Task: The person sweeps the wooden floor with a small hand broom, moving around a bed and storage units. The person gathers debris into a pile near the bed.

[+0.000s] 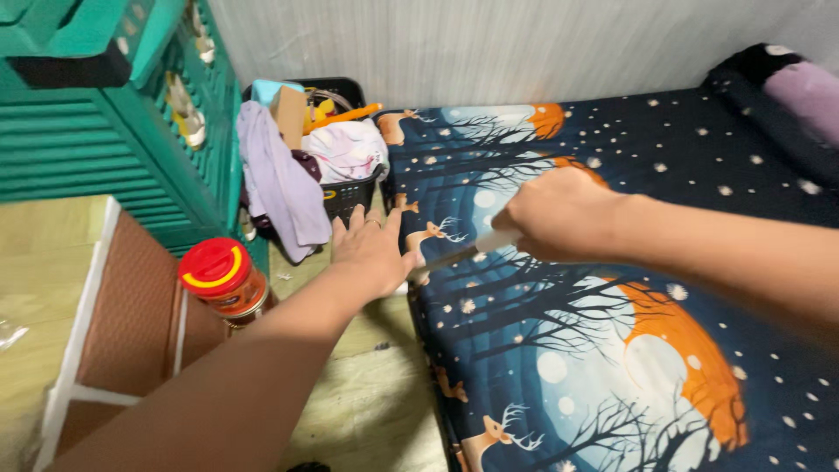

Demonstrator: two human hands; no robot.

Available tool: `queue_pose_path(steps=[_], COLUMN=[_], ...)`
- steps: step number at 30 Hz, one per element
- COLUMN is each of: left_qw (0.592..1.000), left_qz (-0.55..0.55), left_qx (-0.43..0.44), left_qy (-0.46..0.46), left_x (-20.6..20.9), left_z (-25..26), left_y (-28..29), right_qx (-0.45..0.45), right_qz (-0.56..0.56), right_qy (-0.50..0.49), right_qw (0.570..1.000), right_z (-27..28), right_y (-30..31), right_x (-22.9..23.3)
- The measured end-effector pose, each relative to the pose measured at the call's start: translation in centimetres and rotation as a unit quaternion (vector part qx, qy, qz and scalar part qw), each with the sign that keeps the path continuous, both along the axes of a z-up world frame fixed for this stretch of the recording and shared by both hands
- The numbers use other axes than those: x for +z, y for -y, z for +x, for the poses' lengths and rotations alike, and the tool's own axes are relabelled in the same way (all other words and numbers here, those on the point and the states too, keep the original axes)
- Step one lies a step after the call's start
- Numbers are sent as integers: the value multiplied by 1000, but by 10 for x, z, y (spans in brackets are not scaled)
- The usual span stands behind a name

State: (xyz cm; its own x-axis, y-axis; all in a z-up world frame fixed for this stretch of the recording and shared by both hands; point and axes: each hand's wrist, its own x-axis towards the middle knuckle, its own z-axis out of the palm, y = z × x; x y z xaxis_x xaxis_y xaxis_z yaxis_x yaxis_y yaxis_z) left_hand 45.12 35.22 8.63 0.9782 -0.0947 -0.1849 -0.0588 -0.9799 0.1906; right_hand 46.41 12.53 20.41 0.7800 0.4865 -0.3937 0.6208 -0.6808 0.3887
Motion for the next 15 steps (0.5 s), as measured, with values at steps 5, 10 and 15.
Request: queue_pose_path(steps=[5,10,15], left_qw=[1000,999,996], left_qz=[-15,-20,-57], left_qx=[18,39,54], left_qy=[-12,-29,-47], left_x=[-16,-26,-34], left_z=[-18,-28,-36], left_y=[-14,-13,-3], right_qx=[-11,-69,44], right_qz=[51,59,-18], right_qy=[22,-48,-119], right_qw=[998,995,992], right_z=[27,1,-82], right_y=[-26,-41,1], right_x=[-79,-119,-83])
